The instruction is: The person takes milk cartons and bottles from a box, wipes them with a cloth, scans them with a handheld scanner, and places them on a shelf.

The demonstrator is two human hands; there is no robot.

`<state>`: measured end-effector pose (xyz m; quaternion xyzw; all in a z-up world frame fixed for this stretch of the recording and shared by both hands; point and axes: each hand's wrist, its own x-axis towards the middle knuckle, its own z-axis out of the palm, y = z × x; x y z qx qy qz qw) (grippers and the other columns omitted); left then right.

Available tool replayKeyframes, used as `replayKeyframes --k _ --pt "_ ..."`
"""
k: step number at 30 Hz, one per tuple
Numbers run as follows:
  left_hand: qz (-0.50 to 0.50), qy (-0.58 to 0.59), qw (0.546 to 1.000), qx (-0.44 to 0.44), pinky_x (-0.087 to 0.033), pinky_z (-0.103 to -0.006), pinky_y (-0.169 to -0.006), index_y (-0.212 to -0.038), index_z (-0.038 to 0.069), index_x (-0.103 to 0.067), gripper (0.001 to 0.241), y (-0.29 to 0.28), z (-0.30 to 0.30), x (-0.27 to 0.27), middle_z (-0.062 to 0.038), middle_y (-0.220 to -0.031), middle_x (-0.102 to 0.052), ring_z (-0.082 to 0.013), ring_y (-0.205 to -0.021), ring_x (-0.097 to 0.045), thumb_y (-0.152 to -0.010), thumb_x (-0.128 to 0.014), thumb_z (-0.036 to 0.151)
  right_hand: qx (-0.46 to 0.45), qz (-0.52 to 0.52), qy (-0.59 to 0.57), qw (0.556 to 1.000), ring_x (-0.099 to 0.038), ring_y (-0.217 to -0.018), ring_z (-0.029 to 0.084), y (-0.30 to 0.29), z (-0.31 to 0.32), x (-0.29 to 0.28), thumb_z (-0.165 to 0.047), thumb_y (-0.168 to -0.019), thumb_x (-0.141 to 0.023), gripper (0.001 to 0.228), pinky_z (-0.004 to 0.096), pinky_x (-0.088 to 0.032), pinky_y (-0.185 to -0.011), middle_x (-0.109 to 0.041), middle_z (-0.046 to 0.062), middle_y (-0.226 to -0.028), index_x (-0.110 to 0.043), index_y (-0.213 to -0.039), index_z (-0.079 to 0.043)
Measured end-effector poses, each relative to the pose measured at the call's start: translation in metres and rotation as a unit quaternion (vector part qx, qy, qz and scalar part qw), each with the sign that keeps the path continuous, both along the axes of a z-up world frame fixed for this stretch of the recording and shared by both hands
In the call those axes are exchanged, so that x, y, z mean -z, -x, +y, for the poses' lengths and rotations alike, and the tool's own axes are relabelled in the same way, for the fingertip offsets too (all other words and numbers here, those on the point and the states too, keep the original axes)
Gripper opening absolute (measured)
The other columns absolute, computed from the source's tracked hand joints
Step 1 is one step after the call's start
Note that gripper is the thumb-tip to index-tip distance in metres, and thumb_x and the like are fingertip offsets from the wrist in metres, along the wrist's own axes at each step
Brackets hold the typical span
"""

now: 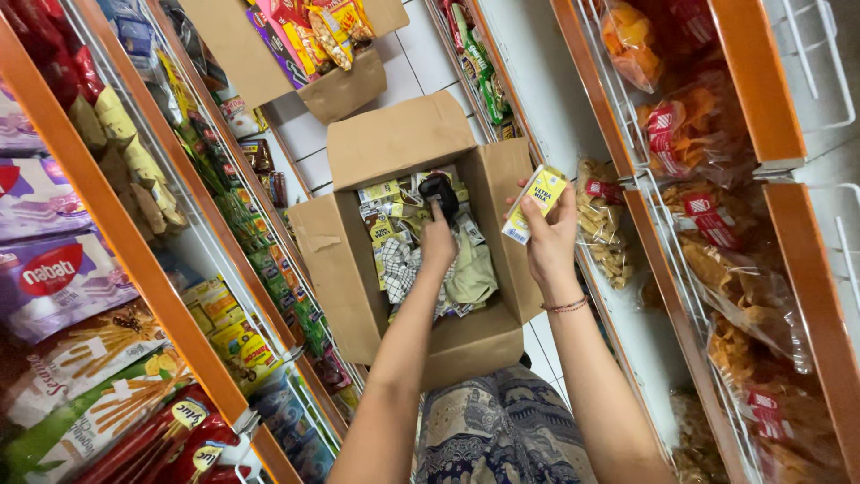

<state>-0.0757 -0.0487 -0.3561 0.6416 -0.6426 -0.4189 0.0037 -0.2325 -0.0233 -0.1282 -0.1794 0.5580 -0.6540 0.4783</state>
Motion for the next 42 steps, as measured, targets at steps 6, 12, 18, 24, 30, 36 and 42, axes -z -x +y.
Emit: replayKeyframes --k 6,12,18,24,30,36,42 --pt "0.085 0.072 0.994 0.019 -0.055 -0.0497 -0.087 -0.143 0.001 -0.049 0.065 -0.004 -0.01 -0.02 -0.033 -0.113 -0.065 -0.0484 -0.1 -0.065 -0.081 -0.07 0.005 -0.008 0.002 0.006 1.0 -0.069 -0.099 0.02 -0.005 0.004 -0.008 -0.005 -0.097 -0.069 0.052 0.035 -0.064 -0.079 -0.063 0.011 -0.122 -0.044 -0.142 -0.007" --pt "0.343 0.154 0.925 -0.055 -0.059 -0.0364 -0.086 -0.127 -0.001 -0.067 0.033 0.001 -0.001 -0.234 -0.015 -0.115 -0.072 -0.0287 -0.098 -0.074 -0.095 -0.067 0.008 -0.012 -0.009 0.018 1.0 -0.07 -0.101 0.019 -0.009 0.004 -0.044 -0.006 -0.096 -0.07 0.054 0.032 -0.063 -0.081 -0.063 0.012 -0.125 -0.042 -0.142 -0.007" --pt "0.407 0.206 0.889 0.048 -0.06 -0.0326 -0.085 -0.128 -0.001 -0.063 0.051 0.014 0.013 -0.406 -0.016 -0.122 -0.067 -0.0251 -0.103 -0.071 -0.083 -0.082 0.012 0.01 -0.191 0.09 0.977 -0.067 -0.113 0.029 0.002 0.029 -0.123 -0.013 -0.103 -0.046 0.047 0.042 -0.057 -0.098 -0.061 0.018 -0.133 -0.041 -0.148 -0.002" --pt "0.435 0.149 0.88 0.118 -0.063 -0.0319 -0.091 -0.131 0.002 -0.067 0.053 0.047 0.036 -0.486 -0.012 -0.12 -0.072 -0.0204 -0.107 -0.075 -0.081 -0.085 0.008 0.022 -0.035 0.12 0.992 -0.05 -0.137 0.025 0.041 0.096 -0.21 0.006 -0.093 -0.049 0.076 0.039 -0.045 -0.112 -0.045 0.013 -0.155 -0.023 -0.163 -0.004" --pt "0.528 0.064 0.825 0.191 -0.064 -0.032 -0.096 -0.134 0.002 -0.065 0.056 0.098 0.073 -0.556 -0.011 -0.125 -0.069 -0.0177 -0.112 -0.072 -0.081 -0.084 0.005 0.088 0.145 0.157 0.973 -0.046 -0.144 0.025 0.08 0.179 -0.288 0.009 -0.095 -0.057 0.077 0.04 -0.044 -0.116 -0.041 0.015 -0.159 -0.021 -0.163 0.0" --pt "0.556 0.085 0.774 0.291 -0.063 -0.0319 -0.093 -0.13 0.001 -0.066 0.053 0.151 0.117 -0.61 -0.012 -0.127 -0.062 -0.0173 -0.111 -0.07 -0.08 -0.084 0.005 0.188 0.238 0.165 0.939 -0.049 -0.141 0.026 0.107 0.252 -0.345 0.009 -0.097 -0.06 0.078 0.039 -0.048 -0.112 -0.043 0.016 -0.158 -0.022 -0.164 0.001" --pt "0.562 0.147 0.709 0.399 -0.061 -0.0317 -0.091 -0.131 0.0 -0.066 0.052 0.209 0.158 -0.647 -0.012 -0.123 -0.067 -0.0204 -0.106 -0.072 -0.082 -0.083 0.007 0.275 0.318 0.179 0.89 -0.051 -0.142 0.027 0.133 0.311 -0.392 0.012 -0.098 -0.059 0.076 0.042 -0.048 -0.118 -0.045 0.019 -0.156 -0.023 -0.164 0.004"
